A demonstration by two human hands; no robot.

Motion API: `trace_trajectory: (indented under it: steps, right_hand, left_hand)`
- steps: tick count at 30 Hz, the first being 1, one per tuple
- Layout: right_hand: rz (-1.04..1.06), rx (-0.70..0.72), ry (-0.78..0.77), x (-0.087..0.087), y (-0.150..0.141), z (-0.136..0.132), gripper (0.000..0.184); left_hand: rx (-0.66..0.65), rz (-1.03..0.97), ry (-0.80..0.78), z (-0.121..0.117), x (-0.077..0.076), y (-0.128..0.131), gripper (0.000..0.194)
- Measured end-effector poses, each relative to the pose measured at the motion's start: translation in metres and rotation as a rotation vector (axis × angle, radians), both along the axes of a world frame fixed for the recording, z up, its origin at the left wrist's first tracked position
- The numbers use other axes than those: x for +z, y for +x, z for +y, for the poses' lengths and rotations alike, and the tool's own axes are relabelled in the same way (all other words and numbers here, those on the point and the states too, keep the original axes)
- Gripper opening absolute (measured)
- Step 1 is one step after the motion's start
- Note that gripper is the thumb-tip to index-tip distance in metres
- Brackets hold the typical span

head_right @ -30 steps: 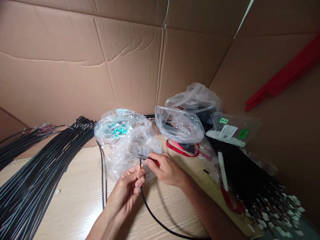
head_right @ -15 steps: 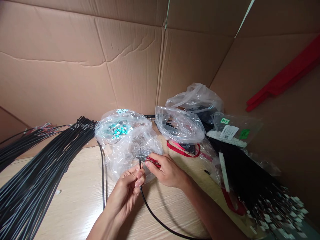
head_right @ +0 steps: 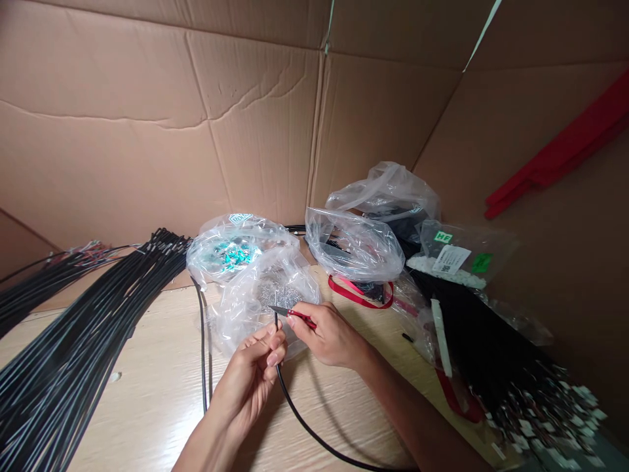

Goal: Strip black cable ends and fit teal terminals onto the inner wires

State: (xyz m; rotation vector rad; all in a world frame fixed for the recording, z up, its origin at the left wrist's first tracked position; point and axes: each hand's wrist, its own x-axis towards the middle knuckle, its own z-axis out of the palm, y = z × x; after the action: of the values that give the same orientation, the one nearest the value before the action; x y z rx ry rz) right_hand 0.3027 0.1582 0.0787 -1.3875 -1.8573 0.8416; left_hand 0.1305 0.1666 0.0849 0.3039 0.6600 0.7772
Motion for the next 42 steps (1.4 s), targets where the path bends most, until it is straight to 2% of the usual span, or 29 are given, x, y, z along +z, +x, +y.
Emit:
trace_trajectory:
  steps: [9, 16, 21, 35, 42]
  right_hand:
    - [-0.016, -0.018, -0.017, 0.0014, 0.0017, -0.0003, 0.032]
    - [-0.006, -0.061, -0.004, 0.0044, 0.0085, -0.0023, 0.032]
    - [0.007, -0.023, -0.039, 0.0034, 0.0069, -0.0042, 0.028]
    - [-0.053, -0.024, 0.029, 0.0055, 0.0056, -0.0075, 0.027]
    - [-0.068, -0.009, 0.064, 0.0078, 0.0062, -0.0088, 0.026]
  left_hand:
    - [0.009, 0.038, 0.015, 0.0019, -0.001, -0.0003, 0.023]
    - [0.02, 0.099, 0.062, -0.0004, -0.0008, -0.0015, 0.034]
    - [0.024, 0.123, 0.085, 0.0006, -0.0004, -0.0015, 0.036]
    - [-0.061, -0.03, 0.063, -0.0003, 0.0023, -0.0027, 0.038]
    - [-0.073, -0.012, 0.094, -0.0005, 0.0028, -0.0029, 0.045]
